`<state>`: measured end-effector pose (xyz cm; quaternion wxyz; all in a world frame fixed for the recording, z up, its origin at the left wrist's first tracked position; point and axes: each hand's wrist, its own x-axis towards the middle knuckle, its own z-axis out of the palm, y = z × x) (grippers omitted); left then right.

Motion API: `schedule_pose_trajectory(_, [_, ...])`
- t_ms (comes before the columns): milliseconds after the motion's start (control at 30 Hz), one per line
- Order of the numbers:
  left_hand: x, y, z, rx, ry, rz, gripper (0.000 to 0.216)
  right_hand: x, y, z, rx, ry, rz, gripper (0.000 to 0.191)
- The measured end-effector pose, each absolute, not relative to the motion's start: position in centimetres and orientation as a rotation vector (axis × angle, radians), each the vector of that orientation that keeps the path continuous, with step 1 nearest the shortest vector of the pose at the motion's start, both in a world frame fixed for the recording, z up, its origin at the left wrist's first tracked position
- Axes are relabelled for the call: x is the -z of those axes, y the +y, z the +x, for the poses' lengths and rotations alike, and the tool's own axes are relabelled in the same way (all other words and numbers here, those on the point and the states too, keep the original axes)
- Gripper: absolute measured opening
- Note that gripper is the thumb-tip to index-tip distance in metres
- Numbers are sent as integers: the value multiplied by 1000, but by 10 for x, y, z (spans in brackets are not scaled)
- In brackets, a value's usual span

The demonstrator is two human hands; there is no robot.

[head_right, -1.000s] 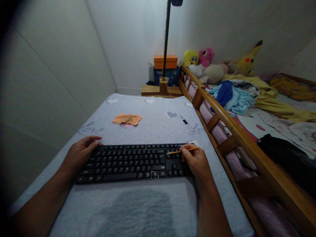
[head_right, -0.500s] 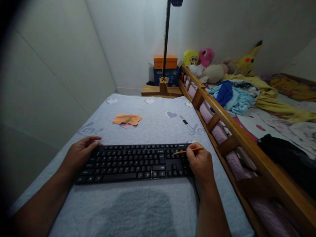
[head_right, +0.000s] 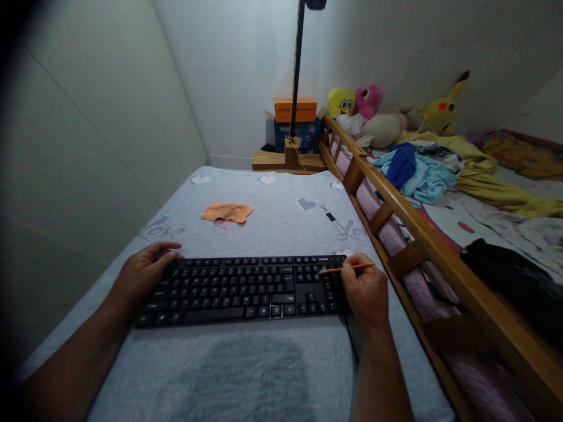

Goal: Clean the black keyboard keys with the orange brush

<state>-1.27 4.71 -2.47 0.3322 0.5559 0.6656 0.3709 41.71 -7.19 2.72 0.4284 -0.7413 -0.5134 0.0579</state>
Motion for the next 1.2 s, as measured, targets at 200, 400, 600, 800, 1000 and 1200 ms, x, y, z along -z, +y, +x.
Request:
schedule_pose_trajectory(200, [25, 46, -12, -975, 1732, 1421, 42, -23, -72, 425, -130, -1249, -1888, 22])
schedule_pose_trajectory(400, [23, 45, -11, -968, 1744, 1443, 42, -22, -73, 435, -53, -1193, -1945, 21])
schedule_pose_trajectory(600, [21, 46, -10, -979, 1743, 1438, 39, -20, -74, 443, -7, -1124, -1968, 19])
schedule_pose_trajectory(800, [24, 46, -11, -980, 1735, 1438, 39, -14, -74, 454, 74, -1065, -2033, 16])
schedule_pose_trajectory(1000, [25, 46, -11, -982, 1726, 1433, 40, -16, -76, 458, 338, -1052, -1997, 13])
schedule_pose_trajectory(1200, [26, 47, -14, -976, 1734, 1461, 41, -14, -77, 450, 159, -946, -1742, 11])
